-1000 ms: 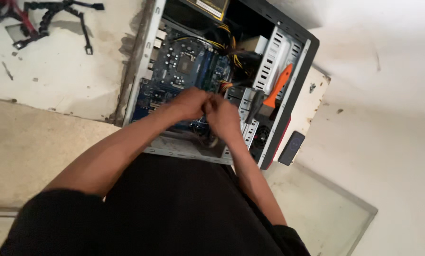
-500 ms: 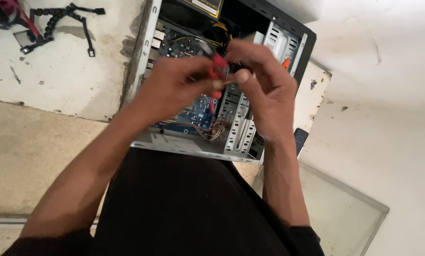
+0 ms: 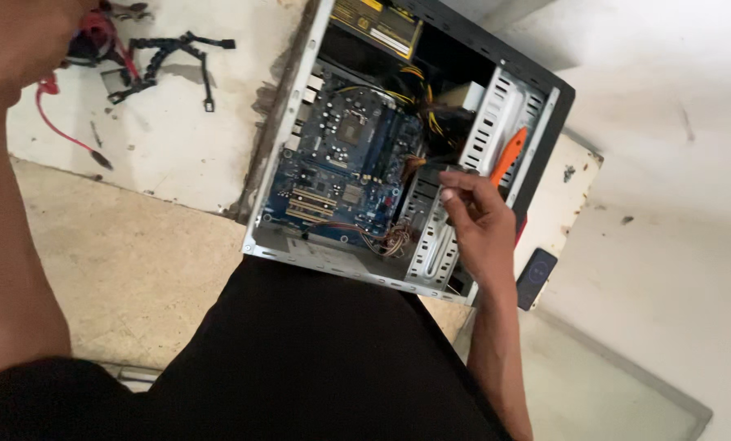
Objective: The person cleans a computer processor with a brush, then removes several cables from the motherboard and places them on the table. The person also removes a RAM stick from the motherboard.
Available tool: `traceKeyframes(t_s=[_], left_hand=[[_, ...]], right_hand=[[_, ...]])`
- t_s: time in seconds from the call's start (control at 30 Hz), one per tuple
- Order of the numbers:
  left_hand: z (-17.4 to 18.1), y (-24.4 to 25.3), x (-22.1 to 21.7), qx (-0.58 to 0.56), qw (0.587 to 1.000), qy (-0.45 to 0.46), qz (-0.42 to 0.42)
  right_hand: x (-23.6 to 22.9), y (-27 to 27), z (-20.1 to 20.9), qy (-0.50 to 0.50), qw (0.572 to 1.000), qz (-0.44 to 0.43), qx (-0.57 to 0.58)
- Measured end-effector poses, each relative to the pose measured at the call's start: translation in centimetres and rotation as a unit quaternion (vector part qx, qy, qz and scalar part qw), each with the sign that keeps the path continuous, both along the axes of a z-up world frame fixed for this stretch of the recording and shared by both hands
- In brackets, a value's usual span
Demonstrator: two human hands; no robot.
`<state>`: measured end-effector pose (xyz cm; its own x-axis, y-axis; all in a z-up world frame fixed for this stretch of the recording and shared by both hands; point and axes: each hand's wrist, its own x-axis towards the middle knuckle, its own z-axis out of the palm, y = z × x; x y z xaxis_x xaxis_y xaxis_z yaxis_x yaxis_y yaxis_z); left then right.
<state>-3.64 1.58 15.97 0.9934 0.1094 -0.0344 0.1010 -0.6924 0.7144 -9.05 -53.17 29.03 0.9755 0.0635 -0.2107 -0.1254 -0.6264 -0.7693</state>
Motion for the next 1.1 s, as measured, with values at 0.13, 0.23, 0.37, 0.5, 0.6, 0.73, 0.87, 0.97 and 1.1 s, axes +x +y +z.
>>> traceKeyframes(t_s=[0.13, 0.23, 0.37, 0.5, 0.6, 0.73, 0.87, 0.97, 1.1], left_hand=[[-11.9, 3.0, 2.4, 0.106, 0.993, 0.005, -0.049], [-13.2, 2.4, 2.4, 0.202, 0.978, -0.016, -0.056], [-16.7, 1.3, 2.1, 0.278, 0.956, -0.09, -0.033], [-15.7, -1.0, 1.2, 0.273, 0.944, -0.18, -0.039], [-15.7, -2.3, 0.9, 0.339, 0.92, -0.197, -0.023], [-10.7, -7.1, 0.0, 0.302, 0.945, -0.124, 0.007], [-13.3, -8.4, -0.2, 0.277, 0.957, -0.07, 0.052], [-17.0, -7.9, -0.6, 0.339, 0.937, -0.049, 0.071], [-16.2, -7.7, -1.1, 0.315, 0.945, -0.085, 0.033]], right_hand=[[-1.0, -1.3, -1.1, -0.024, 1.0, 0.004, -0.007], [-1.4, -2.0, -1.2, -0.034, 0.999, 0.003, -0.031], [-1.6, -2.5, -1.4, -0.018, 0.999, -0.037, -0.014], [-2.1, -2.7, -1.6, -0.015, 0.999, -0.039, -0.028], [-2.1, -2.7, -2.2, -0.03, 0.999, -0.022, -0.04], [-2.2, -2.0, -2.0, -0.041, 0.997, -0.005, -0.063], [-2.5, -2.2, -2.6, -0.023, 0.998, -0.011, -0.05], [-2.7, -2.2, -2.7, -0.038, 0.998, 0.006, -0.057], [-2.7, -2.5, -2.9, -0.033, 0.998, -0.019, -0.053]])
